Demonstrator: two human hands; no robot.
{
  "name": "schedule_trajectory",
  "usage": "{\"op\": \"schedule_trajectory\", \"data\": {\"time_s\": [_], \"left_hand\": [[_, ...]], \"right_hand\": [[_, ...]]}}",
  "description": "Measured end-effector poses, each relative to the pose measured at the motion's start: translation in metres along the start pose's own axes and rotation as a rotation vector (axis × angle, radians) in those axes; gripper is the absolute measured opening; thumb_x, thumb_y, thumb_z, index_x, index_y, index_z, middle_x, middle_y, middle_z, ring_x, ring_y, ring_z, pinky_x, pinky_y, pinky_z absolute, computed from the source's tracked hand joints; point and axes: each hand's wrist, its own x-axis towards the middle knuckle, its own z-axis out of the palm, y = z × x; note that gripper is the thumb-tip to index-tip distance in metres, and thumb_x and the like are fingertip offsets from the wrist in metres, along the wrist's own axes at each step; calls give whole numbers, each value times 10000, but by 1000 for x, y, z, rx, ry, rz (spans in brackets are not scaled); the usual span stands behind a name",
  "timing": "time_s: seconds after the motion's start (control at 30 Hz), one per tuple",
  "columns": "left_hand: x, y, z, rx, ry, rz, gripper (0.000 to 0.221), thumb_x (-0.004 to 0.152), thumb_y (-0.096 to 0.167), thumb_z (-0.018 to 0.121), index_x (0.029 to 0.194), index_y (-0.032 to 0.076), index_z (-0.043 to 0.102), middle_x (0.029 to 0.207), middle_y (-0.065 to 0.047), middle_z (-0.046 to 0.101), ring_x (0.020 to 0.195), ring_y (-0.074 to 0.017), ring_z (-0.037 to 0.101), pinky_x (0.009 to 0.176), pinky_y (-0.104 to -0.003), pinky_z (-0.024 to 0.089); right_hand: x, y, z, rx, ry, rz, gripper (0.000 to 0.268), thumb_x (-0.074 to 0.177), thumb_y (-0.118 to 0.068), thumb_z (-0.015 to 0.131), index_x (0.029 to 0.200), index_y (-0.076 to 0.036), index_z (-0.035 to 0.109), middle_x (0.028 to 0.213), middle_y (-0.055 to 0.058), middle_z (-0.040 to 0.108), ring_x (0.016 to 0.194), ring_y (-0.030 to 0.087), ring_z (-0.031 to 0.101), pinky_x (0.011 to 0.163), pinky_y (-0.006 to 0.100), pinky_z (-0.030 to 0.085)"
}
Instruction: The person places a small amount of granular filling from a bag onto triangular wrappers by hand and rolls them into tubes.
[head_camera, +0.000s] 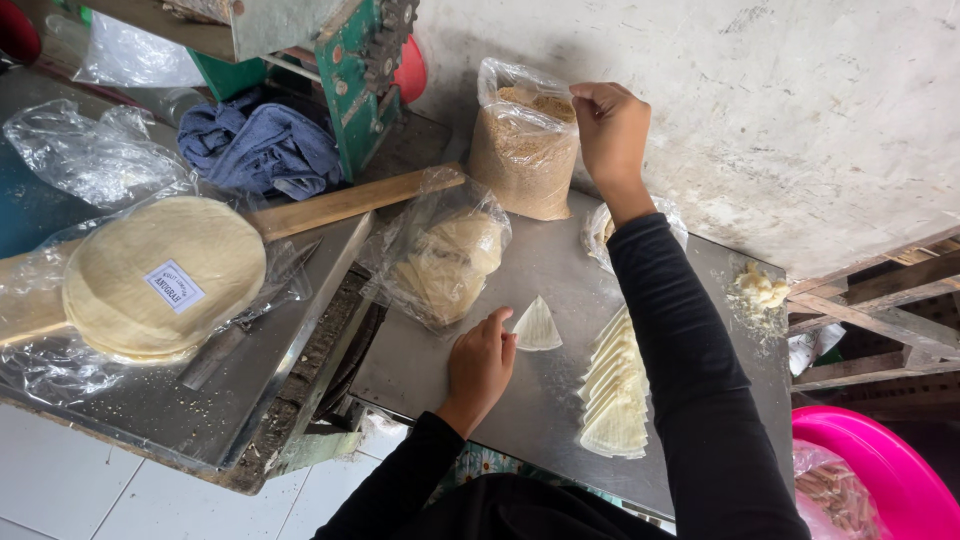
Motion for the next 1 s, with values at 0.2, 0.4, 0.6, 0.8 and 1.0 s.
{"op": "schedule_trajectory", "data": {"time_s": [0.2, 0.4, 0.6, 0.8, 1.0], "left_hand": [[1, 1, -2, -4, 3, -5, 380, 921, 133, 709, 1268, 43, 583, 858, -69, 700, 784, -272, 688, 724, -425, 502], [0, 1, -4, -23, 17, 9, 380, 921, 132, 703, 1267, 33, 582, 868, -78, 704, 792, -278, 693, 722, -427, 510], [-1, 0, -2, -29, 47, 31, 351, 936, 136, 690, 1256, 33, 588, 874, -78, 711, 791, -275, 700, 713, -422, 519], [-2, -2, 1, -26, 58, 25, 344, 935, 135, 691, 1248, 34, 592, 862, -74, 710, 775, -267, 704, 702, -416, 525], [-2, -3, 3, -23, 51, 14, 348, 933, 129, 698, 1248, 27, 592, 855, -70, 708, 753, -253, 706, 689, -400, 536]], "right_hand": [[-5, 4, 17, -125, -21, -136, 139, 910, 49, 732, 1012, -11, 804, 956, 155, 775, 769, 227, 735, 703, 314, 575], [-5, 29, 29, 130, 5, 365, 123, 868, -9, 752, 979, -2, 804, 822, 102, 791, 682, 111, 733, 638, 251, 586], [-14, 39, 10, 374, 54, 573, 135, 859, -6, 763, 987, 21, 796, 805, 74, 772, 627, 91, 682, 543, 225, 504], [-25, 33, -20, 517, 73, 723, 162, 853, -1, 763, 1011, 28, 786, 821, 67, 768, 626, 83, 665, 543, 206, 487], [-29, 22, -55, 633, 106, 734, 188, 860, 23, 745, 1044, 54, 769, 852, 89, 782, 631, 87, 668, 554, 202, 495]]}}
